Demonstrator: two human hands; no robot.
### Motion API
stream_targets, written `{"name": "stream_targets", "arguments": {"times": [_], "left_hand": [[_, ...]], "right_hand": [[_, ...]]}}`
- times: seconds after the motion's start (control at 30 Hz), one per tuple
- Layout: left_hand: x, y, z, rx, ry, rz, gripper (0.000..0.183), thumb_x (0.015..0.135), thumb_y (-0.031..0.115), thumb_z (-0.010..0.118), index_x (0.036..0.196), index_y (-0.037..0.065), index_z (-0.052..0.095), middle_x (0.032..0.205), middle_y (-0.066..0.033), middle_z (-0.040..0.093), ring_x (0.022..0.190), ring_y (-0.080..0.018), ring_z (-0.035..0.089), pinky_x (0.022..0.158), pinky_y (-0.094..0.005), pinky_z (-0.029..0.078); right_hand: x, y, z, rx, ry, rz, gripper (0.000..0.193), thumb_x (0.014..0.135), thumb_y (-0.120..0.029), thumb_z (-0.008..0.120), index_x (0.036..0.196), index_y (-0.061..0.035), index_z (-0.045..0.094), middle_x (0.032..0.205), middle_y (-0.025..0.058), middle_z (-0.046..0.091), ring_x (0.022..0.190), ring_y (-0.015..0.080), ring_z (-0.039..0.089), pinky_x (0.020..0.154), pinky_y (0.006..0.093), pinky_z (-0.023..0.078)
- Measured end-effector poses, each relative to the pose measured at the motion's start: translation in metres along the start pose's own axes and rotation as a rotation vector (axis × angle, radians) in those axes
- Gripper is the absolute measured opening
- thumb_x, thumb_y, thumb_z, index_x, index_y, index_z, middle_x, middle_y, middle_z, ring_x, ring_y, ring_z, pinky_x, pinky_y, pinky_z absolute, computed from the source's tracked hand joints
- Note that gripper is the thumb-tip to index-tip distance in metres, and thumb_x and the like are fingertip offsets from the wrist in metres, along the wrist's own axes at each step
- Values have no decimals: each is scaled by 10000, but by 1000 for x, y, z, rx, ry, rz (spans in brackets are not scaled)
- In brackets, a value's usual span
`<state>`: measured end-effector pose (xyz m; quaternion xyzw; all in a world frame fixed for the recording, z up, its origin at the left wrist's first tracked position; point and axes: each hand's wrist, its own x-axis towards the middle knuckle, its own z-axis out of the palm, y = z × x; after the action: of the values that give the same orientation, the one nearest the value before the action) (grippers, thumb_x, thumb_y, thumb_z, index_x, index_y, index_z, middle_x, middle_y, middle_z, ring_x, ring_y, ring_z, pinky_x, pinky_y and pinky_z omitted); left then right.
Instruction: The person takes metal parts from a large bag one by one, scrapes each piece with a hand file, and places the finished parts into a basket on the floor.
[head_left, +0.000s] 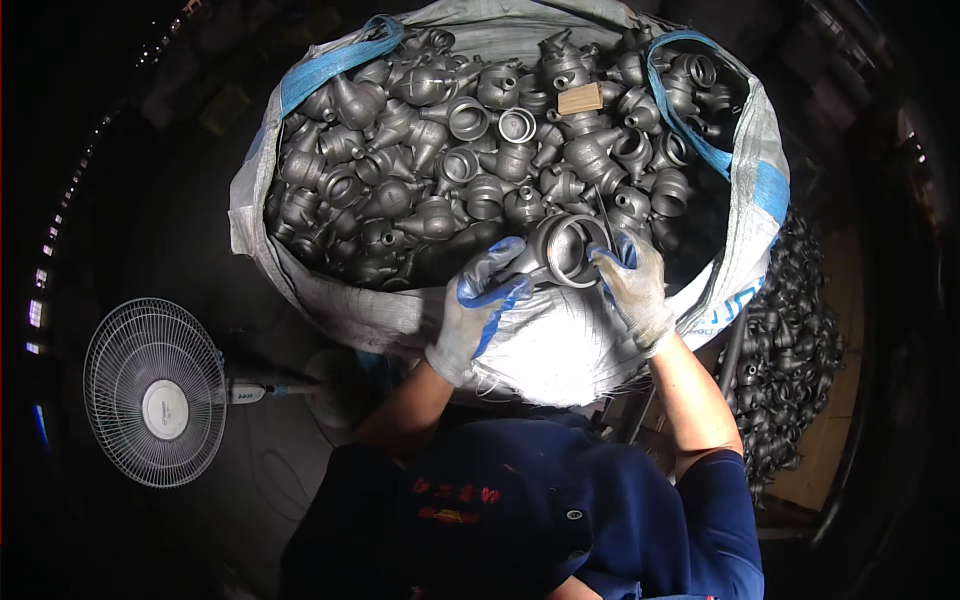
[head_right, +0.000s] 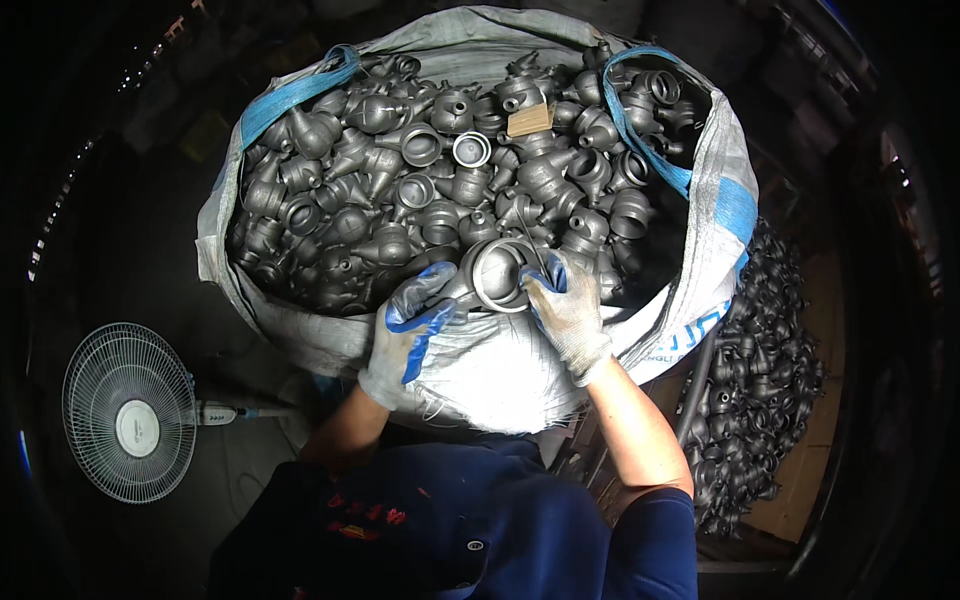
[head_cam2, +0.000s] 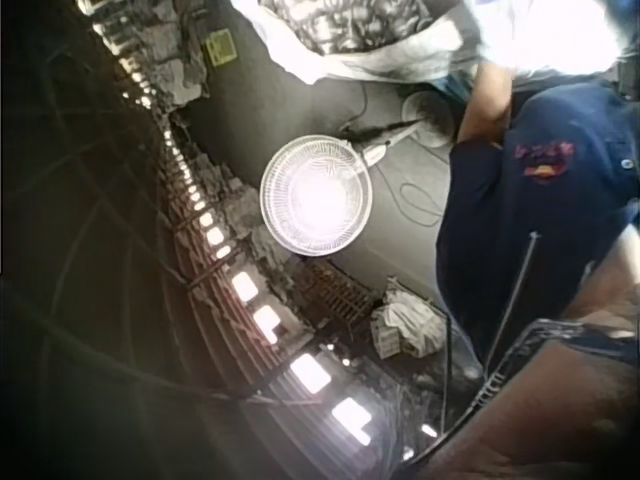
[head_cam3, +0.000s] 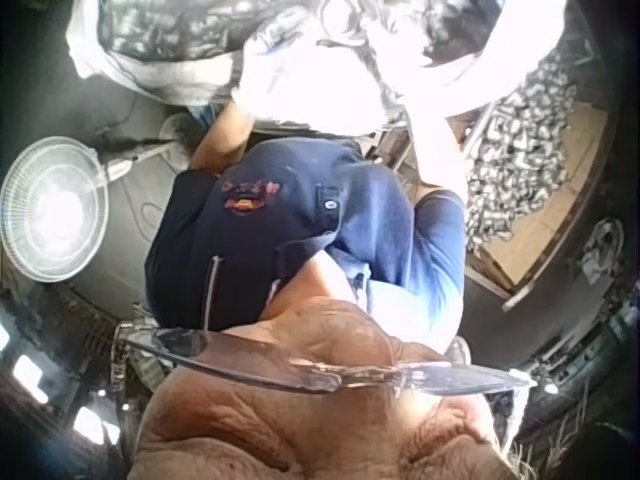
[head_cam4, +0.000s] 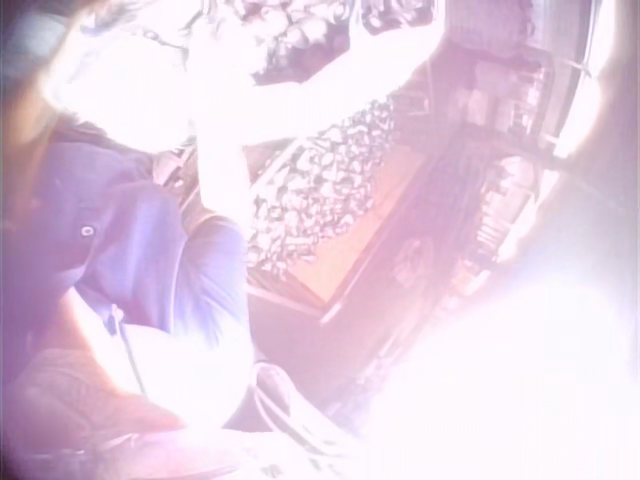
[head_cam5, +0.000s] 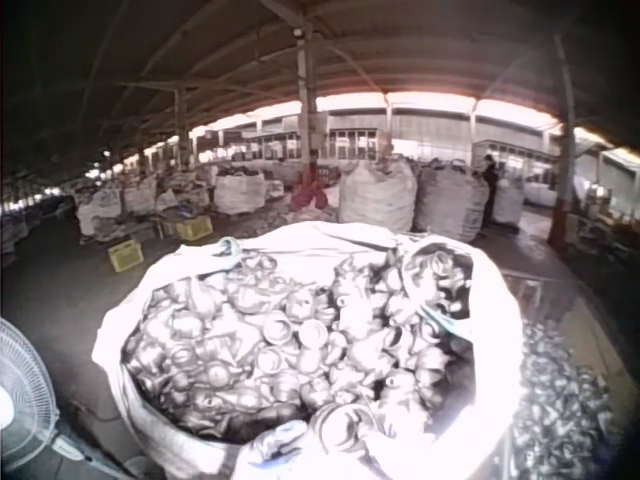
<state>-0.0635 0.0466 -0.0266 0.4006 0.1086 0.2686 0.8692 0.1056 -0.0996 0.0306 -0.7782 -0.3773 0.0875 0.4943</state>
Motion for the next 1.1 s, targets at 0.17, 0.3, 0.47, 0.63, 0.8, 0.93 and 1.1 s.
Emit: {"name": "stream_targets", "arguments": {"times": [0.17, 0.3, 0.47, 0.63, 0.8, 0.93, 1.1], "left_hand": [[29, 2, -6, -307, -67, -453, 558, 1026, 434, 416, 1407, 26, 436, 1327, -145, 559, 1210, -232, 550, 1058, -389, 436], [51, -21, 3, -528, -156, -433, 671, 973, 557, 442, 1373, 19, 464, 1336, -191, 546, 1219, -308, 546, 1084, -488, 410], [56, -9, 8, -795, -391, -389, 751, 940, 625, 446, 1348, -5, 478, 1334, -210, 544, 1193, -336, 566, 1042, -498, 455], [48, -3, 26, -799, -364, -281, 736, 973, 578, 425, 1388, -29, 432, 1377, -204, 512, 1264, -329, 517, 1096, -482, 406], [60, -17, 20, -388, -154, -118, 704, 954, 565, 464, 1383, 6, 454, 1348, -192, 541, 1257, -317, 520, 1095, -484, 400], [65, -28, -1, 564, -142, 244, 487, 1027, 356, 403, 1361, 6, 456, 1334, -171, 557, 1238, -282, 530, 1099, -432, 394], [60, -37, -5, -382, -187, -74, 410, 1051, 287, 361, 1356, 29, 455, 1323, -151, 561, 1222, -256, 538, 1082, -410, 409]], "right_hand": [[0, -25, -5, -240, -83, -215, 323, 818, -175, 724, 1090, -12, 659, 952, 174, 698, 863, 295, 697, 760, 372, 529], [-2, -33, 0, -233, -135, -289, 380, 823, -179, 707, 1174, -50, 639, 1077, 171, 685, 971, 311, 683, 854, 383, 523], [-16, -15, -4, 470, 144, 125, 267, 927, -109, 652, 1148, 40, 640, 904, 35, 666, 679, 26, 564, 592, 174, 451], [-68, -4, 21, 775, -162, 471, 378, 924, -217, 670, 1217, 12, 598, 805, -28, 610, 527, 15, 480, 451, 170, 364], [-78, -7, 28, 915, -118, 443, 317, 907, -146, 689, 1155, 32, 602, 694, -19, 585, 468, 15, 449, 408, 167, 339], [-79, -17, 11, 860, -76, 554, 289, 903, -134, 695, 1140, 15, 625, 704, -54, 582, 512, 2, 453, 457, 160, 341], [-80, -22, 10, 808, -43, 483, 345, 911, -94, 678, 1220, 34, 595, 912, 6, 649, 771, 51, 578, 694, 193, 464]]}}
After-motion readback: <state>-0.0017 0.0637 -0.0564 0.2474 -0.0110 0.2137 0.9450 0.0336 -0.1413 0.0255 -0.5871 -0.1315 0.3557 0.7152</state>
